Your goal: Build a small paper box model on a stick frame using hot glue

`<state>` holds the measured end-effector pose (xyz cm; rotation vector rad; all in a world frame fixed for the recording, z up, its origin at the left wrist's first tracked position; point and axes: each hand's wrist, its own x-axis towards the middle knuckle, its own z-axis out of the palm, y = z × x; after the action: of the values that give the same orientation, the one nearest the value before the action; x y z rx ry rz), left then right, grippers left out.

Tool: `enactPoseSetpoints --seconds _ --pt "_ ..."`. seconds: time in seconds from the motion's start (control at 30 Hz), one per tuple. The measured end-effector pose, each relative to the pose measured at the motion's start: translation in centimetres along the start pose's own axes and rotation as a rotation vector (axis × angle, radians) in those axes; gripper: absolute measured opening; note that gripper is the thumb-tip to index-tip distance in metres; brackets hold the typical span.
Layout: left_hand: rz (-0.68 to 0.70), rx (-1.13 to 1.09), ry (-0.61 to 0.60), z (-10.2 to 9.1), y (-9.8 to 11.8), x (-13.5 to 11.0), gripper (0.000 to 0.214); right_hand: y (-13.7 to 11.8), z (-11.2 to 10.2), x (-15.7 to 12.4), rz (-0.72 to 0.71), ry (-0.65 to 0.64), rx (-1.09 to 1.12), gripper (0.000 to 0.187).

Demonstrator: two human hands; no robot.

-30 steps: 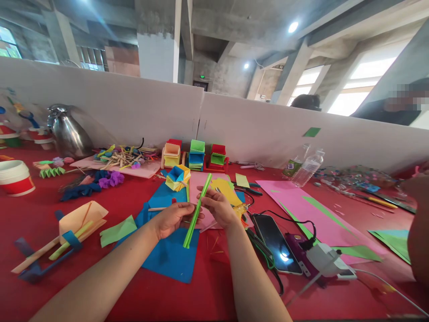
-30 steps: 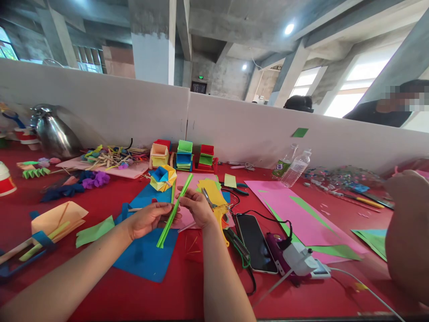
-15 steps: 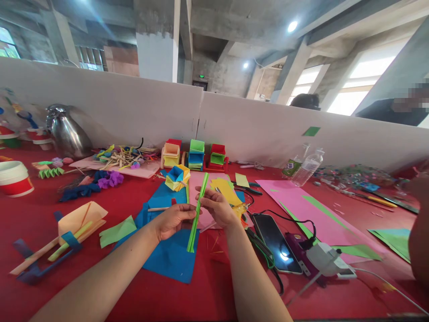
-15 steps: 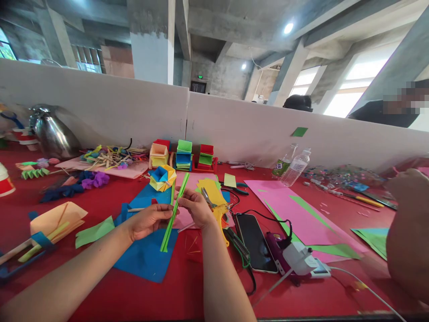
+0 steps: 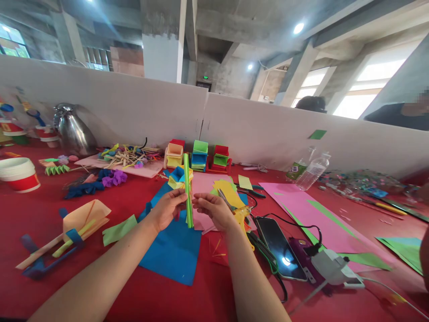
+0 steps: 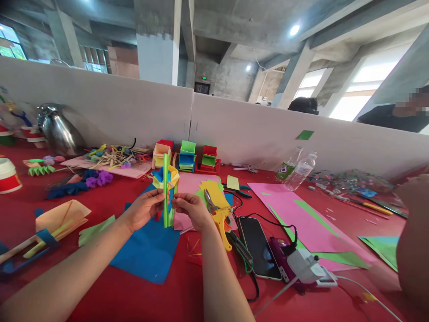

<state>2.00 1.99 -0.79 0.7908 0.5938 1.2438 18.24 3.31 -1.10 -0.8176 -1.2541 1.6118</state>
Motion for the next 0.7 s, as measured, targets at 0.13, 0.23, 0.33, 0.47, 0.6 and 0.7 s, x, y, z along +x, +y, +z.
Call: enactPoseSetpoints --seconds 0.13,0.23,0.33,0.47,0.6,0.7 --pt "0.114 0.043 0.004 -0.22 0.25 0.27 0.018 0.83 0.62 0.15 0.086 -0.092 -0.013 0.026" --pt "0.127 0.067 -0.027 -0.13 0.09 0.16 0.019 1.02 0.83 0.09 0.104 -0.137 0.026 0.028" --pt "0.129 0.091 -0.05 -0.04 -0.05 0.01 0.018 1.0 0.83 -0.07 0.116 -0.168 0.028 0.027" --pt "0.114 0.095 -0.044 0.08 -0.04 -0.19 0.016 1.07 0.87 -0.25 0.122 -0.18 0.025 0.025" --pt "0.129 0.091 -0.031 0.4 0.16 -0.4 0.018 1.12 1.01 -0.36 0.1 -0.192 0.038 0.022" --pt "0.136 0.089 -0.019 0.64 0.26 -0.53 0.018 0.98 1.13 -0.42 0.086 -0.181 0.028 0.019"
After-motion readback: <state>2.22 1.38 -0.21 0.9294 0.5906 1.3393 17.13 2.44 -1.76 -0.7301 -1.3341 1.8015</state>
